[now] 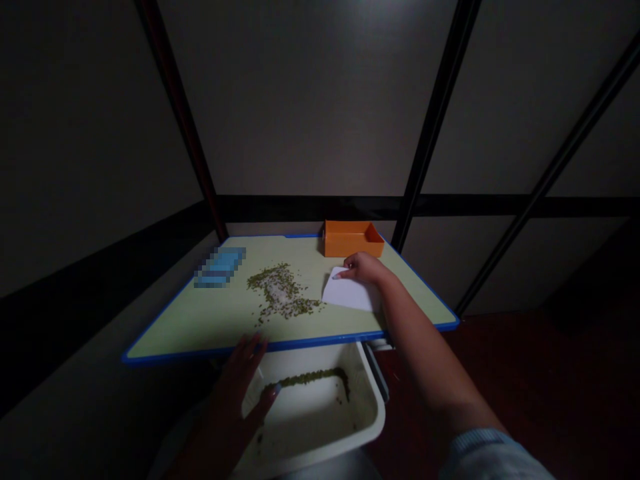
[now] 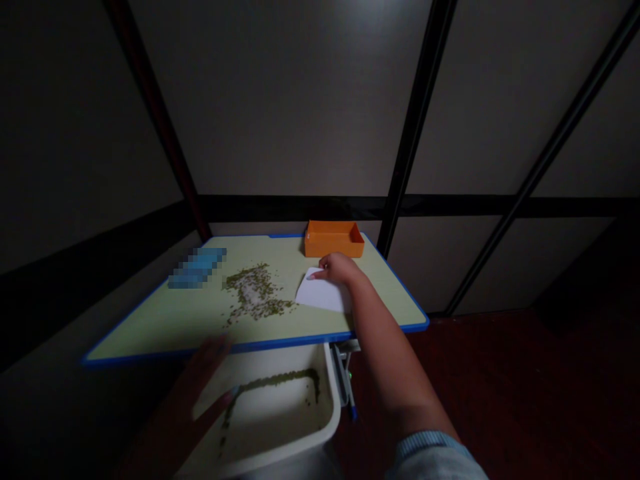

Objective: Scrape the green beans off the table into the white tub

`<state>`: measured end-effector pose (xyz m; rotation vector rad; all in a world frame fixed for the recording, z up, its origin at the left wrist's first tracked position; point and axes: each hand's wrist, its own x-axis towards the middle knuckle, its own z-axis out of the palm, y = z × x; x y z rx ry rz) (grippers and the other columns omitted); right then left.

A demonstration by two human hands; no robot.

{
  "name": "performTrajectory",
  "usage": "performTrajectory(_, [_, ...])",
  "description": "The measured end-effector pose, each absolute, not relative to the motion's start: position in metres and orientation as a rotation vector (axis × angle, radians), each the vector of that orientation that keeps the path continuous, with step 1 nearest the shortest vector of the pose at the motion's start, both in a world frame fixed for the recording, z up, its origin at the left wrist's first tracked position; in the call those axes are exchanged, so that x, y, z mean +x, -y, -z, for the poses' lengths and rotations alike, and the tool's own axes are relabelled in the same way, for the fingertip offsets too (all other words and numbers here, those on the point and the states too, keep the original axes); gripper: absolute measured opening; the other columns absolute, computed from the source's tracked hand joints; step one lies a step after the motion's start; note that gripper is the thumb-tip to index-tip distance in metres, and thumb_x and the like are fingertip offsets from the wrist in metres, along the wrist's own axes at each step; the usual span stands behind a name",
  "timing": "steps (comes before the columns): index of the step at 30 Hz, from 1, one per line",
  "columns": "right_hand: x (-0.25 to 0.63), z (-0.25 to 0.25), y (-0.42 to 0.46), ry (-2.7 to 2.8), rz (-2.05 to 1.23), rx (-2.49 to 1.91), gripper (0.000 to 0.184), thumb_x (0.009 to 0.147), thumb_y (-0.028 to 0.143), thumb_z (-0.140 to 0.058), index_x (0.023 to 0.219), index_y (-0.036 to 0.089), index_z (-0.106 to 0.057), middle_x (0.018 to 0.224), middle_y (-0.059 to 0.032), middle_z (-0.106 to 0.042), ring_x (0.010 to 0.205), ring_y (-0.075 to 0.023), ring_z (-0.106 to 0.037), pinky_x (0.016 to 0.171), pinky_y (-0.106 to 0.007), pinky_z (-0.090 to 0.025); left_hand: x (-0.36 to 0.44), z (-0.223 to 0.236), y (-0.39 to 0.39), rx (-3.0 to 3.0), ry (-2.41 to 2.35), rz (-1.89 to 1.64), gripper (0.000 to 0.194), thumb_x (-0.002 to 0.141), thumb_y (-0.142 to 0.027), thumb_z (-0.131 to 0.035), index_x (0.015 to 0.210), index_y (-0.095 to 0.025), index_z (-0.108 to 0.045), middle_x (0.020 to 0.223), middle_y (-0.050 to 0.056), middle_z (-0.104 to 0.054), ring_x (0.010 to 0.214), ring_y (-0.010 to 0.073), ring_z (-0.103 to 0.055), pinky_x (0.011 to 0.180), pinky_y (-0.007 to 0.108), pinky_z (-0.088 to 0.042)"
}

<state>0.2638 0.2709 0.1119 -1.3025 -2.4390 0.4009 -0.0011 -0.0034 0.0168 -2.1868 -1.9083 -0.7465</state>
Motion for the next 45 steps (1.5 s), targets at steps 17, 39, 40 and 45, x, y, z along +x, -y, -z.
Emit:
performTrajectory(17, [0.259, -0.111, -0.267, 2.436, -0.405, -1.265, 0.031, 0.068, 0.049, -0.069, 0.065, 0.018, -0.065, 0.053, 0.0041, -0.051, 0.05, -0.0091, -0.041, 0.049, -0.024, -0.022, -0.001, -0.019, 0.003, -2.182, 1.884, 0.811, 0.066, 0.084, -0.038, -0.05, 0.142, -0.034, -0.02, 0.15, 0.0, -0.033, 0.135, 0.0249, -0.034, 0.104, 0.043, -0.043])
performTrajectory(39, [0.246, -0.116, -0.257, 2.586, -0.011, -1.312, 0.05, 0.077, 0.066, -0.051, 0.086, 0.021, -0.07, 0.08, -0.007, -0.069, 0.071, -0.017, -0.058, 0.052, -0.025, -0.025, 0.0, -0.011, 0.003, -2.1, 1.863, 0.849, 0.058, 0.086, -0.043, -0.044, 0.14, -0.032, -0.026, 0.147, 0.004, -0.038, 0.132, 0.0249, -0.039, 0.099, 0.043, -0.047])
performTrajectory(40, [0.245, -0.116, -0.256, 2.604, 0.033, -1.303, 0.052, 0.079, 0.067, -0.048, 0.087, 0.021, -0.07, 0.082, -0.0074, -0.07, 0.073, -0.0177, -0.059, 0.052, -0.025, -0.025, -0.001, -0.012, 0.003, -2.11, 1.849, 0.849, 0.058, 0.086, -0.044, -0.044, 0.14, -0.033, -0.026, 0.147, 0.004, -0.039, 0.132, 0.0251, -0.039, 0.099, 0.043, -0.047])
performTrajectory(45, [0.241, -0.118, -0.251, 2.638, 0.188, -1.279, 0.052, 0.084, 0.065, -0.04, 0.09, 0.022, -0.069, 0.089, -0.0088, -0.071, 0.082, -0.0208, -0.063, 0.057, -0.025, -0.03, -0.002, -0.017, 0.004, -2.165, 1.888, 0.787, 0.062, 0.085, -0.044, -0.047, 0.141, -0.035, -0.022, 0.149, 0.002, -0.034, 0.134, 0.0251, -0.036, 0.1, 0.043, -0.046])
